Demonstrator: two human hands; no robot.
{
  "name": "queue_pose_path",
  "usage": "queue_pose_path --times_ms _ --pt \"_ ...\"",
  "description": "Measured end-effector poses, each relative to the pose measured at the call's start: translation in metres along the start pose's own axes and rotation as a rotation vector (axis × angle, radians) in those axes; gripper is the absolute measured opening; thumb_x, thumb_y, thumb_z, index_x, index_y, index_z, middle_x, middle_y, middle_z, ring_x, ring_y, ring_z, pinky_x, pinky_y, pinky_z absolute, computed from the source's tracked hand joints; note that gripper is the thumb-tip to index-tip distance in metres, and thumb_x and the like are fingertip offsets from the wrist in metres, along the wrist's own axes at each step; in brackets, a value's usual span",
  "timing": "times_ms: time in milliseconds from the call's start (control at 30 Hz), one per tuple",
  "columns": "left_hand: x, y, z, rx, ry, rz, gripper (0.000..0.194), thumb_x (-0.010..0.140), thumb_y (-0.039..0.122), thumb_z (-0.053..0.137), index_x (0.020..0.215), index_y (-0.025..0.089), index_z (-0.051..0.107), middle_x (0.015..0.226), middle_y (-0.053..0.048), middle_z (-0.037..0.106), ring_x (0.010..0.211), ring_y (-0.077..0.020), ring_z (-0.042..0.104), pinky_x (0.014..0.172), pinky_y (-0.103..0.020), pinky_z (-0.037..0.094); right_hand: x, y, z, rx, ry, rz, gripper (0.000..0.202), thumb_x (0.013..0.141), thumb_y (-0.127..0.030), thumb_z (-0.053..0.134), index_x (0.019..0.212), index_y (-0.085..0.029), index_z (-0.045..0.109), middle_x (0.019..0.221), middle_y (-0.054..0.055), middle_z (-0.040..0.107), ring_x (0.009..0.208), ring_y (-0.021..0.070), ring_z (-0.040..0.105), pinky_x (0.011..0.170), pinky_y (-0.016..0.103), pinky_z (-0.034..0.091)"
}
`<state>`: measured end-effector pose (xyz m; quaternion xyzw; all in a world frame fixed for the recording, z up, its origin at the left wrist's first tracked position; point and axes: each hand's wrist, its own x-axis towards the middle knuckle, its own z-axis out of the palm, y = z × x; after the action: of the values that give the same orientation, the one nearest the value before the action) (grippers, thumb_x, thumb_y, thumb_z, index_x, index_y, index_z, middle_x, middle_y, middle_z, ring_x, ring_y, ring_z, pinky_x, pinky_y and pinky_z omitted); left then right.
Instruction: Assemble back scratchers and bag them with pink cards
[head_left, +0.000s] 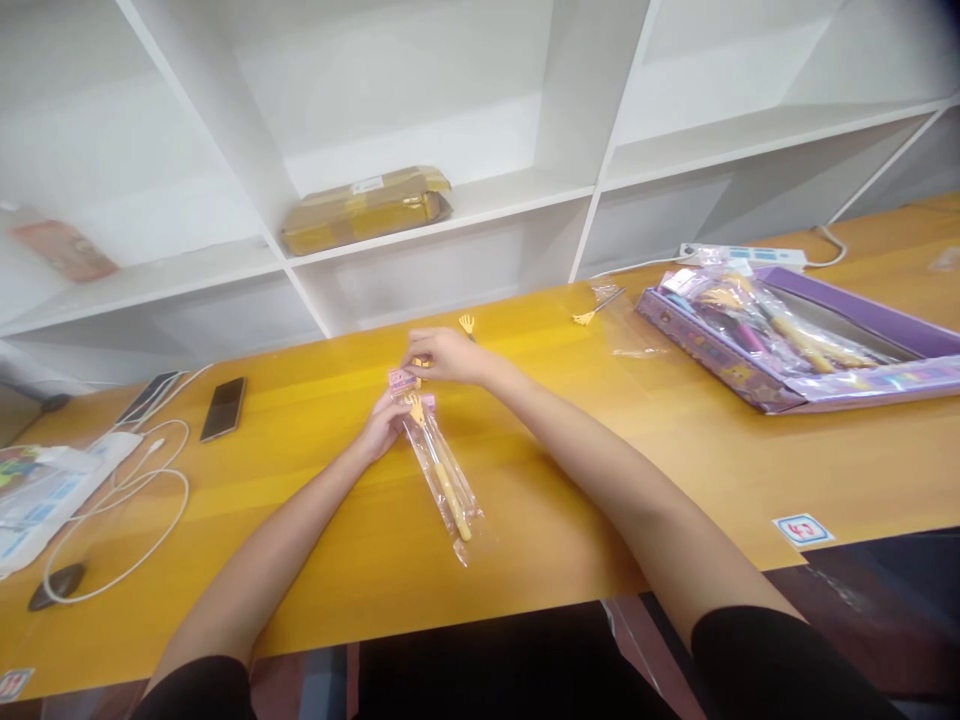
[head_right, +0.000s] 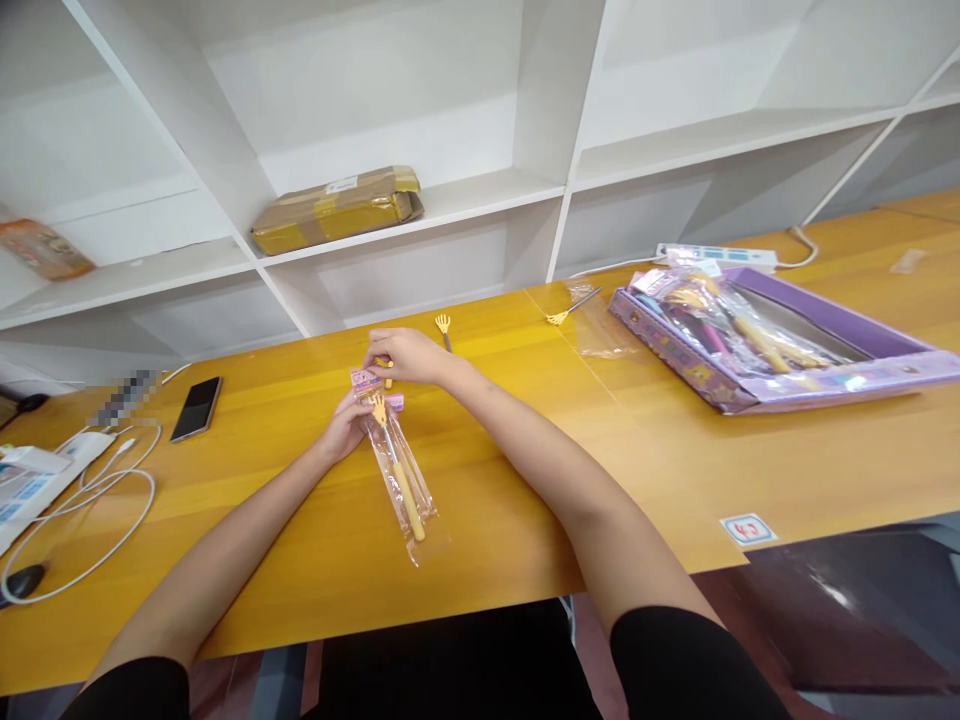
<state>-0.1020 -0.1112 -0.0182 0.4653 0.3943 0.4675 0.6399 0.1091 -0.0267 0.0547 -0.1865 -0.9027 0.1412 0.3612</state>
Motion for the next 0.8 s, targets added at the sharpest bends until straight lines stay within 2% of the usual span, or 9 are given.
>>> queue_pose_path --times_ms 233,367,533,700,800 --pt "0.002 -0.002 -0.002 -0.003 -0.003 -0.001 0.063 0.076 0.028 0.081 0.135 0.016 0.063 0.096 -0.012 0.084 0.081 -0.0298 0.079 0.056 -0.030 0.051 -0.001 -0.001 0.001 -0.120 -0.055 -0.040 0.012 0.099 -0.021 0.072 0.092 -0.019 0.082 0.093 0.005 0.072 0.077 0.0159 0.060 0.068 0.028 0.034" --pt "0.002 -0.001 -0.001 -0.033 -0.005 0.000 0.058 0.075 0.025 0.082 0.130 0.015 0.065 0.099 -0.012 0.084 0.084 -0.0282 0.080 0.067 -0.033 0.058 0.000 -0.003 0.000 -0.199 -0.078 -0.056 0.014 0.101 -0.023 0.071 0.094 -0.019 0.083 0.096 0.006 0.074 0.080 0.0173 0.063 0.066 0.029 0.031" --pt "0.002 0.000 0.000 -0.053 -0.004 0.012 0.061 0.075 0.023 0.082 0.133 0.013 0.066 0.096 -0.012 0.084 0.087 -0.0295 0.080 0.078 -0.037 0.062 0.000 -0.007 0.001 -0.152 -0.043 -0.068 0.018 0.104 -0.023 0.067 0.111 -0.021 0.083 0.103 0.006 0.075 0.085 0.0177 0.065 0.070 0.028 0.036" --pt "0.001 0.001 0.001 -0.020 -0.017 0.016 0.060 0.075 0.024 0.081 0.133 0.014 0.066 0.098 -0.011 0.083 0.087 -0.0283 0.079 0.076 -0.036 0.061 0.001 -0.010 0.003 -0.145 -0.133 -0.049 0.015 0.100 -0.019 0.069 0.095 -0.019 0.083 0.090 0.004 0.071 0.078 0.0167 0.060 0.067 0.028 0.032" --pt "0.001 0.002 0.002 -0.003 -0.009 0.027 0.057 0.076 0.024 0.081 0.130 0.014 0.067 0.098 -0.011 0.084 0.085 -0.0270 0.079 0.074 -0.035 0.061 0.002 -0.011 0.002 -0.117 -0.161 -0.034 0.013 0.098 -0.018 0.071 0.092 -0.019 0.082 0.086 0.003 0.069 0.073 0.0153 0.057 0.066 0.028 0.030"
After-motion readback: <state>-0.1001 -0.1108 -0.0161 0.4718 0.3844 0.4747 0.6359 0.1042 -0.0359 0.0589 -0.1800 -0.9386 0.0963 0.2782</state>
